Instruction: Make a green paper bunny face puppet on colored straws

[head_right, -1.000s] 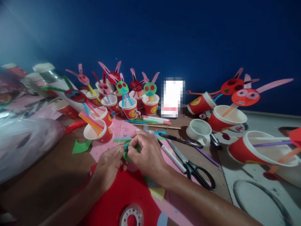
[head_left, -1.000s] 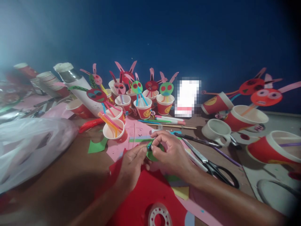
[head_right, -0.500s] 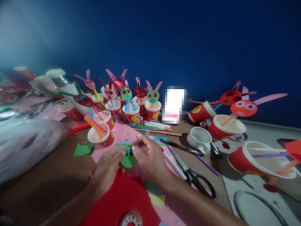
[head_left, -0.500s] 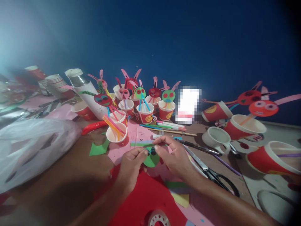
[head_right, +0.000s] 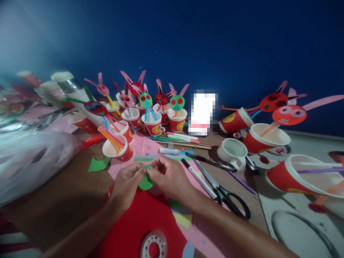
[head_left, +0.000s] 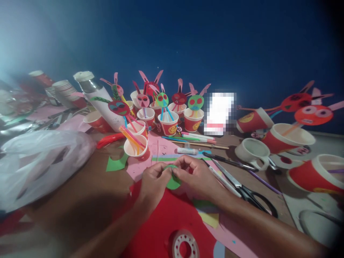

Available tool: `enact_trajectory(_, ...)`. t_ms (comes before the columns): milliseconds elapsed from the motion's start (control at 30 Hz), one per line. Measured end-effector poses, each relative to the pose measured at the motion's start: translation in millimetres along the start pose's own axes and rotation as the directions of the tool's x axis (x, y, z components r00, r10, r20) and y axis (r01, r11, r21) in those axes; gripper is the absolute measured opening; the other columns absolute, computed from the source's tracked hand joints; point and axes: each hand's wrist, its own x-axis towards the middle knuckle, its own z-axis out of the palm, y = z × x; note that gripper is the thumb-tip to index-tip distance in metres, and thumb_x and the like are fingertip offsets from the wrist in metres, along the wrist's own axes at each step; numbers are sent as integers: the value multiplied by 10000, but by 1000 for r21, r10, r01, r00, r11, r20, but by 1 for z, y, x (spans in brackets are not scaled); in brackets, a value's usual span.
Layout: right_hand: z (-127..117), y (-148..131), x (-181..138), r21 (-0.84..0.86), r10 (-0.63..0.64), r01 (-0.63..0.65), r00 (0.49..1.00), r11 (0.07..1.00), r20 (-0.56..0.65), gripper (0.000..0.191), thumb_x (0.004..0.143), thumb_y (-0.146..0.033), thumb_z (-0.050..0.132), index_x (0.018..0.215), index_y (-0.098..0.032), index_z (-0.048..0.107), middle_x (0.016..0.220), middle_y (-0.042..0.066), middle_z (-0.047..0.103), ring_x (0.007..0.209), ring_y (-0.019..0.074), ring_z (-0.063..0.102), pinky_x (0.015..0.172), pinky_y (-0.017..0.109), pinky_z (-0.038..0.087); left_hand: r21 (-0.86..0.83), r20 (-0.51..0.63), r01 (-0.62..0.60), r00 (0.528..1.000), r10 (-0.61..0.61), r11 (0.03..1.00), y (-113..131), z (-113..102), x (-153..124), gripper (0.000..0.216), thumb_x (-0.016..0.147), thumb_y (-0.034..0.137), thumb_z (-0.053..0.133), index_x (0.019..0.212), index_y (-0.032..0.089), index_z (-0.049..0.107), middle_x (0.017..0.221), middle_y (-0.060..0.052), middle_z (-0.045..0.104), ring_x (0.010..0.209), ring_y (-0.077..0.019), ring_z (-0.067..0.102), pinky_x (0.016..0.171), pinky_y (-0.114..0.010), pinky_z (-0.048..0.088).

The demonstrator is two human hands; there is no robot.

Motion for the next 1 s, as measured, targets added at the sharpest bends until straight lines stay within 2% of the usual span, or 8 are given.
enact_trajectory(133, -1, 2, 0, -47, -21, 21, 1000, 999, -8, 97, 758, -185, 517, 662, -176, 529, 599, -45, 501, 565, 96, 446, 525, 211, 356, -32, 66, 24, 998, -22, 999, -6, -4, -1, 191, 706, 278, 604, 569, 153, 558, 497, 50, 490, 457, -74, 413, 444, -189, 327)
enact_trajectory(267, -4, -1, 1, -24, -27, 26, 999, 999, -20, 89, 737, -158, 525, 649, -173, 519, 599, -47, 494, 569, 95, 453, 537, 208, 362, -62, 129, 37, 991, -28, 997, -9, -6, 0, 253, 757, 351, 551, 586, 163, 547, 486, 41, 477, 431, -89, 414, 413, -206, 316)
enact_trajectory(367, -6, -3, 3, 51, -5, 5, 1000, 999, 9, 118, 761, -190, 526, 645, -169, 517, 596, -47, 480, 559, 90, 441, 530, 204, 358, -59, 118, 37, 993, -30, 998, -8, -4, 1, 230, 725, 332, 603, 589, 155, 546, 485, 43, 485, 436, -78, 409, 433, -198, 322)
enact_trajectory(467, -10, -5, 4, 139, 47, -53, 998, 989, 44, 238, 841, -277, 459, 631, -173, 501, 545, -55, 424, 498, 80, 388, 474, 200, 316, -49, 79, 32, 996, -28, 998, -5, -3, 2, 214, 705, 307, 633, 590, 148, 547, 501, 41, 502, 458, -75, 418, 463, -196, 334)
enact_trajectory(600, -12, -6, 3, 164, 93, -101, 994, 981, 52, 321, 894, -329, 372, 634, -181, 490, 522, -51, 409, 472, 86, 379, 430, 207, 267, -30, 37, 18, 999, -16, 999, -4, -5, 2, 218, 711, 314, 626, 592, 143, 564, 508, 37, 508, 464, -77, 425, 470, -198, 334)
enact_trajectory(767, -8, -3, 2, 109, 53, -61, 996, 992, 71, 200, 817, -258, 500, 636, -172, 491, 577, -51, 426, 534, 87, 392, 508, 210, 316, -5, 62, 17, 998, -16, 1000, -6, -8, 2, 277, 765, 374, 582, 608, 149, 551, 483, 42, 481, 431, -77, 400, 429, -199, 300)
enact_trajectory(900, -8, 0, 3, 68, 43, -48, 996, 997, 76, 195, 813, -243, 490, 632, -168, 488, 580, -50, 426, 550, 92, 399, 529, 215, 323, -7, 104, 12, 995, -11, 1000, -6, -11, 2, 331, 818, 413, 520, 601, 163, 503, 495, 43, 451, 442, -82, 404, 424, -203, 300)
enact_trajectory(1000, -10, -1, 3, 67, 51, -57, 995, 996, 88, 195, 811, -241, 488, 630, -172, 482, 575, -54, 424, 543, 90, 397, 522, 214, 317, -19, 130, 19, 991, -16, 1000, -5, -11, 1, 292, 808, 419, 535, 671, 162, 538, 538, 39, 470, 458, -82, 417, 422, -201, 313)
